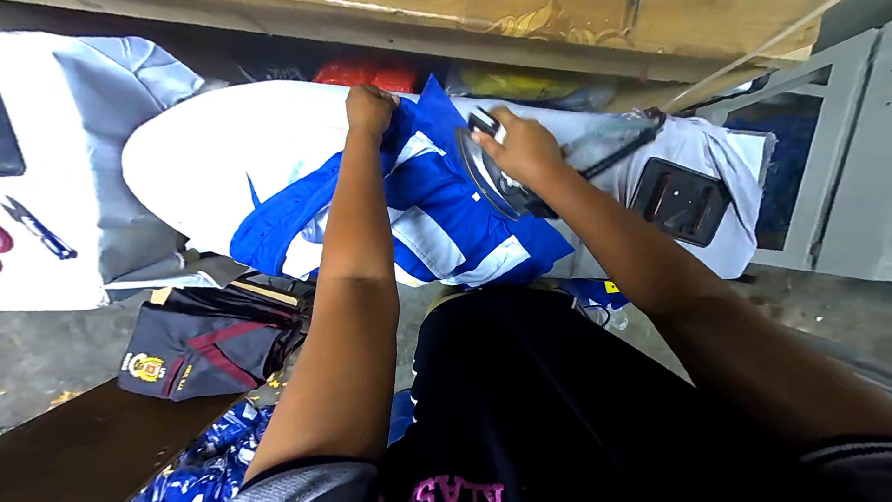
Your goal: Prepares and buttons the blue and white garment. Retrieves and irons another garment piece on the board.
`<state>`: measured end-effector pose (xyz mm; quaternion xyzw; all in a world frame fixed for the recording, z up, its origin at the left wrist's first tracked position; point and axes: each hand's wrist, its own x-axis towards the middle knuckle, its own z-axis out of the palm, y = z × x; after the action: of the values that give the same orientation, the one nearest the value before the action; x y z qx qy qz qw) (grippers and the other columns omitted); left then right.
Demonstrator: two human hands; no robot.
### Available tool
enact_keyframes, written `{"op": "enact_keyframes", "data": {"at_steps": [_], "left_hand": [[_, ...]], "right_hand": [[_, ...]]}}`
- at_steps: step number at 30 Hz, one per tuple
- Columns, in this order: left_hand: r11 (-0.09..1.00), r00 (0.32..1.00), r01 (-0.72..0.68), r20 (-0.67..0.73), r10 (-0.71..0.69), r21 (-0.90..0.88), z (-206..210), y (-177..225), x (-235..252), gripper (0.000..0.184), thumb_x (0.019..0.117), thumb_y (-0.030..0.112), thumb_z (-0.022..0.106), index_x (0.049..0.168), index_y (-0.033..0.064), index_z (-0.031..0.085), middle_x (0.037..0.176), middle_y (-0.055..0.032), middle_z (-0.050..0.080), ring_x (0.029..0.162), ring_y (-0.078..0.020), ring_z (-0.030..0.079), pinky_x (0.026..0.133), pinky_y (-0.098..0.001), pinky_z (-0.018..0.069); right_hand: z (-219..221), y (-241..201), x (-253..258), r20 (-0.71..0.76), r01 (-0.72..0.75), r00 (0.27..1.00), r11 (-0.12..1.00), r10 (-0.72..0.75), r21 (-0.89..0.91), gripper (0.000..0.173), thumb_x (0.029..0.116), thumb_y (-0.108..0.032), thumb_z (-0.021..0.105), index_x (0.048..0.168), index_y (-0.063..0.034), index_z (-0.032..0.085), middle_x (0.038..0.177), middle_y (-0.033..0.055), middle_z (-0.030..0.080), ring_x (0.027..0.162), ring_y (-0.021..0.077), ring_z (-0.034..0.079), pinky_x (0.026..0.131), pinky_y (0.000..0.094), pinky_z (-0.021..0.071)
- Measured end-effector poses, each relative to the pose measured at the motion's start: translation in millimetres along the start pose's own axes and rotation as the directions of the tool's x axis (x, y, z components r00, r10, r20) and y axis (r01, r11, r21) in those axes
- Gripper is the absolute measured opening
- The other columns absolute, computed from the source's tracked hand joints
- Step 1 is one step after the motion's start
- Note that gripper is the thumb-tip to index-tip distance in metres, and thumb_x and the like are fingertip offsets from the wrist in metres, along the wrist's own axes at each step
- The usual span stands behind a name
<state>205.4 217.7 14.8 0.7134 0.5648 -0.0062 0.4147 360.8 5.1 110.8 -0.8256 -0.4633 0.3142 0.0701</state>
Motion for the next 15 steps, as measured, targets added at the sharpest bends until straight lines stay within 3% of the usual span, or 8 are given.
{"op": "enact_keyframes", "data": {"at_steps": [7,10,15], "left_hand": [[1.000,0.999,0.016,0.029,-0.015,-0.025,-2.6,0.0,0.7,0.031,0.1003,0.022,0.064,0.117,-0.0042,0.069,0.128,-0.0240,0.065,0.126,-0.0346,0.059,0.110,-0.0540,0.0422],[0.999,0.999,0.025,0.030,-0.024,-0.035,-2.1,0.0,2.2,0.031,0.0999,0.021,0.064,0.118,-0.0039,0.069,0.129,-0.0238,0.065,0.127,-0.0342,0.059,0.110,-0.0537,0.0418],[0.999,0.999,0.035,0.040,-0.034,-0.023,-3.5,2.4,3.1,0.033,0.1002,0.022,0.064,0.119,-0.0039,0.068,0.130,-0.0244,0.064,0.128,-0.0360,0.058,0.110,-0.0565,0.0414]], "right_hand": [[22.6,84.7,-104.2,0.046,-0.003,0.999,0.997,0.007,-0.076,0.056,0.1053,-0.045,0.055,0.147,-0.0082,0.054,0.109,0.0288,0.071,0.098,0.0516,0.070,0.080,0.0691,0.0525],[25.5,89.2,-104.2,0.016,0.002,1.000,0.995,-0.001,-0.102,0.058,0.1046,-0.047,0.055,0.146,-0.0063,0.056,0.108,0.0287,0.072,0.097,0.0511,0.070,0.079,0.0672,0.0530],[17.2,60.9,-74.8,0.044,-0.038,0.998,0.997,0.041,-0.068,0.057,0.1054,-0.049,0.053,0.147,-0.0106,0.054,0.111,0.0259,0.072,0.101,0.0482,0.070,0.083,0.0660,0.0527]]}}
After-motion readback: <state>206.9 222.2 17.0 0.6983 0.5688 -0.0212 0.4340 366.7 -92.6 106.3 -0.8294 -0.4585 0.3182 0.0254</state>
